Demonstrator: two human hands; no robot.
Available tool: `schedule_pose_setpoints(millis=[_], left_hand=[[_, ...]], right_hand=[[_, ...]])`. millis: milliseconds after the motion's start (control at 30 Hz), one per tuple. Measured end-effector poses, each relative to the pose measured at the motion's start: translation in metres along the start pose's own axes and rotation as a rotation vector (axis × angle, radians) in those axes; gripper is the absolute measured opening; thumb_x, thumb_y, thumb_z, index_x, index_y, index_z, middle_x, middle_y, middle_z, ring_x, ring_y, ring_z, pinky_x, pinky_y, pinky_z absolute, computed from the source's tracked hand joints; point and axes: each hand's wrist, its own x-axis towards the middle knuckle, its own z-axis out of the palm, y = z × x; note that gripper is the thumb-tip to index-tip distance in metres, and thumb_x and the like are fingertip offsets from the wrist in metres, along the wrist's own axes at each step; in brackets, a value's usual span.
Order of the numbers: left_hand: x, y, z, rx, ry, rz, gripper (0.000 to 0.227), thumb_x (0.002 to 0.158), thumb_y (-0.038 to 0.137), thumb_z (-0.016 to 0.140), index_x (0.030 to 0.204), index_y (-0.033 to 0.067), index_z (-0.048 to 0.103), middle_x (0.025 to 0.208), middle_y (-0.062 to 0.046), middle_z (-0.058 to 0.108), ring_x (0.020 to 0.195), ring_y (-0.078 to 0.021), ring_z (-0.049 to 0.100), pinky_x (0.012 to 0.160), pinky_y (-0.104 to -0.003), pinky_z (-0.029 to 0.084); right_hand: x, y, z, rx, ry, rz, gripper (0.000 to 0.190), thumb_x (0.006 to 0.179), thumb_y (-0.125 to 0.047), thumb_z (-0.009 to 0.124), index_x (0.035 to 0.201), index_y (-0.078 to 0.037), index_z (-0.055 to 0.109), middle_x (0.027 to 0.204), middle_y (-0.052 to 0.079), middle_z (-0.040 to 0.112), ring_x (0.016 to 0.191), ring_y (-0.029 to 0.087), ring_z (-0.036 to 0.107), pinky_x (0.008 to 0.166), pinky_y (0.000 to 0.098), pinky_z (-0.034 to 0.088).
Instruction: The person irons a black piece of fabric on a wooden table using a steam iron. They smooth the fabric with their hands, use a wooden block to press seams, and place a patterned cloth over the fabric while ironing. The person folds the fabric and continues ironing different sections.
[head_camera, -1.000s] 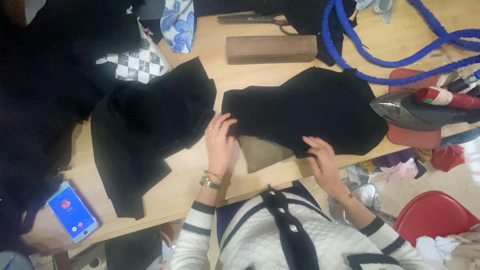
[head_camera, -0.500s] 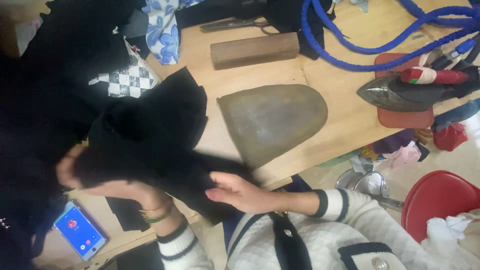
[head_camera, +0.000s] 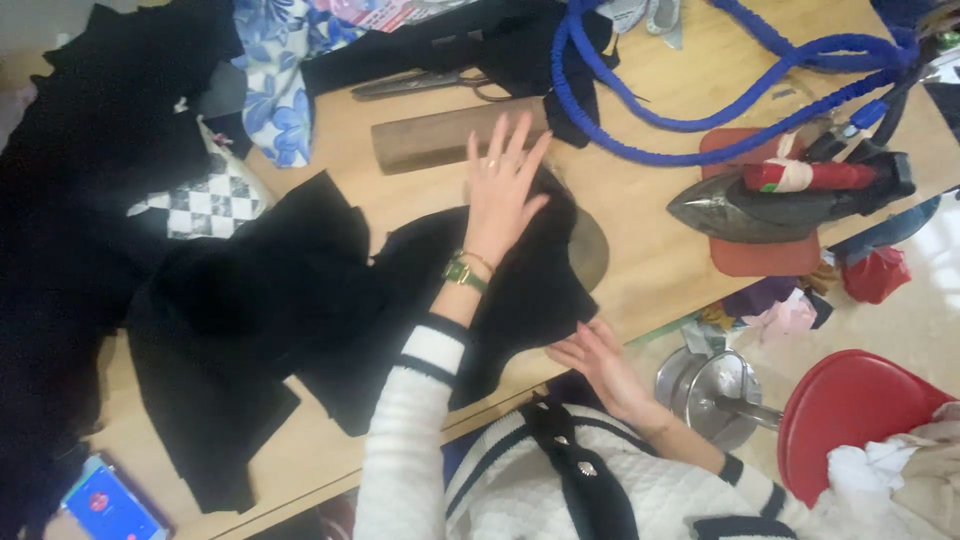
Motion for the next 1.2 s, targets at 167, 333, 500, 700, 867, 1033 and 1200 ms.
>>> schedule_pose_setpoints(millis=[167,333,500,700,867,1033,1200], left_hand=[[-0.053,0.010,-0.012,-0.005,-0.057,-0.274,0.069,0.096,0.036,0.075,0.155,0.0195,0.043,0.166,-0.015,0.029,0.156,-0.0369,0.018,0.113,-0.074,0.025],[-0.118,0.014,-0.007,0.089,-0.047,-0.504,0.060,0.105,0.043,0.057,0.157,0.0197,0.039,0.170,-0.014,0.023,0.157,-0.0358,0.014,0.118,-0.071,0.012],[-0.132,0.016,0.001,0.082,-0.115,-0.503,0.062,0.107,0.050,0.047,0.161,0.0229,0.033,0.173,-0.009,0.014,0.159,-0.0315,0.011,0.122,-0.067,0.005],[-0.121,0.026,0.004,0.147,-0.104,-0.448,0.070,0.102,0.056,0.051,0.158,0.0173,0.038,0.170,-0.018,0.022,0.156,-0.0420,0.017,0.120,-0.070,0.009],[-0.099,0.050,0.020,0.053,-0.145,-0.353,0.070,0.103,0.059,0.045,0.159,0.0178,0.035,0.171,-0.013,0.021,0.158,-0.0377,0.016,0.122,-0.068,0.006],[-0.088,0.047,0.026,0.034,-0.143,-0.276,0.071,0.103,0.063,0.040,0.160,0.0206,0.033,0.172,-0.009,0.020,0.159,-0.0336,0.014,0.124,-0.066,0.003],[-0.094,0.027,0.015,-0.035,-0.224,-0.209,0.076,0.101,0.070,0.039,0.161,0.0247,0.033,0.172,-0.003,0.020,0.159,-0.0280,0.015,0.124,-0.064,0.002]], right_hand=[[0.013,-0.013,-0.049,-0.177,0.052,-0.033,0.022,0.108,-0.015,0.043,0.130,-0.010,0.041,0.127,0.024,0.067,0.116,0.037,0.069,0.102,0.0497,0.053],[0.049,-0.048,-0.047,-0.624,0.039,-0.404,0.034,0.102,-0.018,0.059,0.132,-0.007,0.048,0.133,0.022,0.060,0.130,0.038,0.059,0.111,0.0551,0.045],[0.105,-0.088,0.002,-1.438,-0.105,-1.066,0.056,0.098,-0.043,0.067,0.147,-0.019,0.055,0.156,0.012,0.047,0.143,0.036,0.043,0.117,0.0520,0.033],[0.131,-0.101,-0.020,-1.398,-0.270,-0.760,0.086,0.083,-0.054,0.079,0.156,-0.025,0.044,0.165,0.012,0.036,0.150,0.039,0.033,0.118,0.0669,0.019],[0.129,-0.111,-0.059,-1.336,-0.251,-0.676,0.088,0.080,-0.051,0.081,0.155,-0.024,0.047,0.159,0.013,0.044,0.149,0.038,0.035,0.120,0.0622,0.021],[0.122,-0.118,-0.076,-1.328,-0.211,-0.623,0.089,0.081,-0.049,0.081,0.155,-0.018,0.044,0.158,0.018,0.042,0.149,0.042,0.034,0.120,0.0638,0.022],[0.110,-0.101,-0.061,-1.378,-0.275,-0.934,0.070,0.089,-0.040,0.077,0.151,-0.020,0.052,0.161,0.015,0.040,0.147,0.037,0.037,0.120,0.0559,0.027]])
